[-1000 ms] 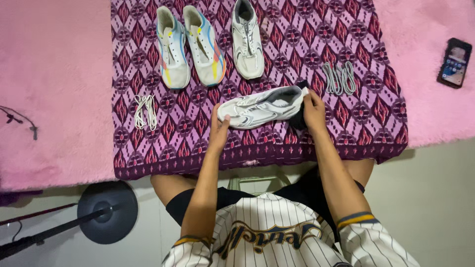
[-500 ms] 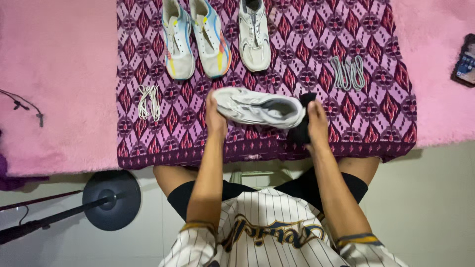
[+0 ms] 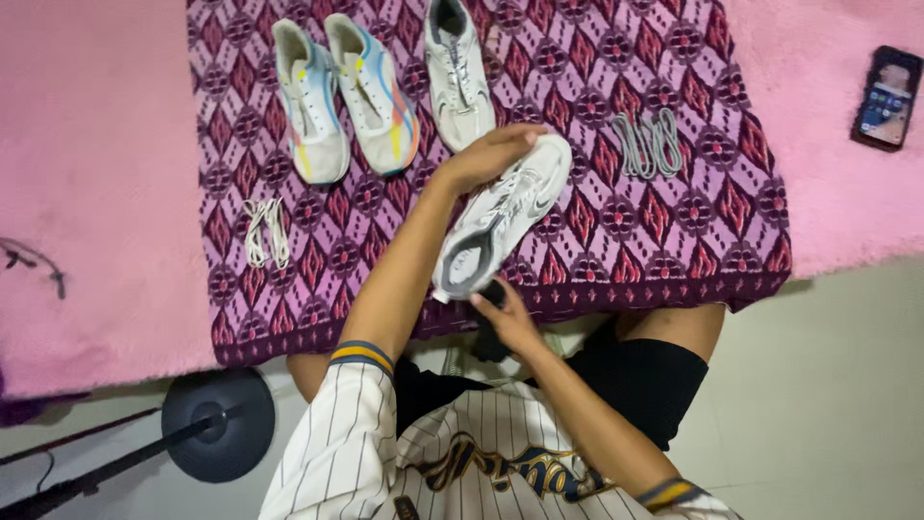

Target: The person sits on the floor and scrubs a white sneaker with a black brush. They hold the shoe in one hand and scrub the upper, sides, and sole repeatedly. Other shoes and laces remain on the patterned mat nearby.

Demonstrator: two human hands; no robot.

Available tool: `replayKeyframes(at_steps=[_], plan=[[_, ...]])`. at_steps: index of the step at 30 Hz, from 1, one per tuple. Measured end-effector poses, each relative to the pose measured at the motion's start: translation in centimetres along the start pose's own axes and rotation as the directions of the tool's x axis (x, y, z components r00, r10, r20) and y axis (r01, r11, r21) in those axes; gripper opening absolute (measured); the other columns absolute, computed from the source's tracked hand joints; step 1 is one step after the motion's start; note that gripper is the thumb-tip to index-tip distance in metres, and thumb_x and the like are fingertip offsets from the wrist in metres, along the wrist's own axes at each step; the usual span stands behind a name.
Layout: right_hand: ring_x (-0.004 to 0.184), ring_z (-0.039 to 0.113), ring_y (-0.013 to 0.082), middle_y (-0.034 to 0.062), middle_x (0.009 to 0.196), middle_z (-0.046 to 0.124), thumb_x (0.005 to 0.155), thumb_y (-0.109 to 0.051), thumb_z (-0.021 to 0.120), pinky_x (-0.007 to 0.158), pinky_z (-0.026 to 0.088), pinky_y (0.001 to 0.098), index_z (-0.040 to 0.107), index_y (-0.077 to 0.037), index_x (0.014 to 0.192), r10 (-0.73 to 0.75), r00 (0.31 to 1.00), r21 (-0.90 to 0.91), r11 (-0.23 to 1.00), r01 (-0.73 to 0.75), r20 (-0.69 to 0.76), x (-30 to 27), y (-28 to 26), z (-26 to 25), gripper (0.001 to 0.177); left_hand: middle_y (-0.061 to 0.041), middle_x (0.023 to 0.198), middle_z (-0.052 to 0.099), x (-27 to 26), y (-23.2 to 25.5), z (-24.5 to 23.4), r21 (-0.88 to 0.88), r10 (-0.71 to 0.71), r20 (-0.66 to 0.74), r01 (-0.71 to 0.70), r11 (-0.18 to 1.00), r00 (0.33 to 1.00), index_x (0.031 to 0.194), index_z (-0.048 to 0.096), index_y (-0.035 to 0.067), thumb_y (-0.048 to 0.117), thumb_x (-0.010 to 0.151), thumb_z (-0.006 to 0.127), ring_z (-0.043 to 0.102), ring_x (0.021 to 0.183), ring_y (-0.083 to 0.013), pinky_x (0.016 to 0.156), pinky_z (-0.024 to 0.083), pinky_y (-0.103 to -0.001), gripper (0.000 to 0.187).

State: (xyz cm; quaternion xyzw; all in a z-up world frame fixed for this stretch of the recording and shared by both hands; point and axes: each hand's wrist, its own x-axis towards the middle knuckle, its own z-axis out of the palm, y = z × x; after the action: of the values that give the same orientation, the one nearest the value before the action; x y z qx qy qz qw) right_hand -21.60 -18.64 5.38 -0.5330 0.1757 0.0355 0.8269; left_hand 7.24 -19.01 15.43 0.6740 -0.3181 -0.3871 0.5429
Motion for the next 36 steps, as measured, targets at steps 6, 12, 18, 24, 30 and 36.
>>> replayKeyframes(at_steps=[6,12,18,24,30,36], plan=[[0.084,0.061,0.0142,0.0034,0.103,0.068,0.094,-0.029,0.072,0.075,0.050,0.0318,0.064,-0.007,0.126,0.242,0.953,0.229,0.953,-0.198,-0.181,8.0,1.9,4.5,0.039,-0.005,0.146,0.061,0.6,-0.2,-1.0,0.366,-0.220,0.199,0.136,0.921,0.955,0.146,0.056,0.016,0.043,0.103,0.054,0.055,0.133,-0.0174,0.110,0.039,-0.029,0.050],[0.068,0.063,0.0147,0.0055,0.097,0.073,0.091,-0.032,0.076,0.062,0.052,0.0335,0.067,-0.005,0.117,0.327,0.935,0.330,0.905,-0.269,-0.136,9.7,-2.9,6.4,0.038,-0.008,0.120,0.076,-6.0,-0.5,-4.2,0.536,-0.139,-0.102,0.172,0.826,0.985,0.128,0.074,0.015,0.045,0.100,0.060,0.070,0.109,-0.0186,0.097,0.053,-0.033,0.043],[0.121,0.055,0.0161,0.0010,0.138,0.067,0.094,-0.059,0.066,0.100,0.035,0.0415,0.084,-0.007,0.121,0.264,0.929,-0.404,0.844,-0.353,-0.259,4.1,-12.3,-1.9,0.061,-0.010,0.119,0.076,-16.8,-2.4,-4.3,0.131,-0.069,-0.468,0.147,0.980,0.881,0.128,0.072,0.011,0.041,0.096,0.069,0.070,0.106,-0.0209,0.093,0.055,-0.034,0.045],[0.109,0.066,0.0155,0.0072,0.123,0.069,0.105,-0.037,0.062,0.094,0.055,0.0310,0.065,-0.011,0.129,-0.448,0.775,-0.438,0.864,0.248,-0.446,8.8,-17.5,-10.4,0.036,-0.013,0.142,0.064,-19.5,-8.2,-1.0,-0.085,0.113,-0.641,-0.217,0.972,0.759,0.147,0.055,0.005,0.040,0.100,0.069,0.060,0.132,-0.0247,0.112,0.047,-0.037,0.060],[0.094,0.064,0.0107,0.0061,0.104,0.073,0.106,-0.032,0.062,0.085,0.052,0.0282,0.069,-0.003,0.124,-0.514,0.823,-0.605,0.743,0.287,-0.242,11.6,-17.1,-10.1,0.035,-0.015,0.132,0.065,-17.4,-8.0,3.3,0.112,0.095,-0.753,-0.015,0.994,0.651,0.150,0.049,0.008,0.044,0.100,0.058,0.064,0.118,-0.0277,0.100,0.051,-0.039,0.062],[0.079,0.070,0.0177,0.0138,0.086,0.075,0.102,-0.035,0.063,0.073,0.053,0.0346,0.073,-0.001,0.105,-0.482,0.826,-0.737,0.664,0.126,-0.293,10.2,-19.3,-10.1,0.036,-0.019,0.110,0.073,-17.9,-3.3,3.2,0.268,0.204,-0.810,0.038,0.963,0.550,0.130,0.063,0.003,0.048,0.110,0.042,0.070,0.103,-0.0306,0.093,0.053,-0.041,0.053]])
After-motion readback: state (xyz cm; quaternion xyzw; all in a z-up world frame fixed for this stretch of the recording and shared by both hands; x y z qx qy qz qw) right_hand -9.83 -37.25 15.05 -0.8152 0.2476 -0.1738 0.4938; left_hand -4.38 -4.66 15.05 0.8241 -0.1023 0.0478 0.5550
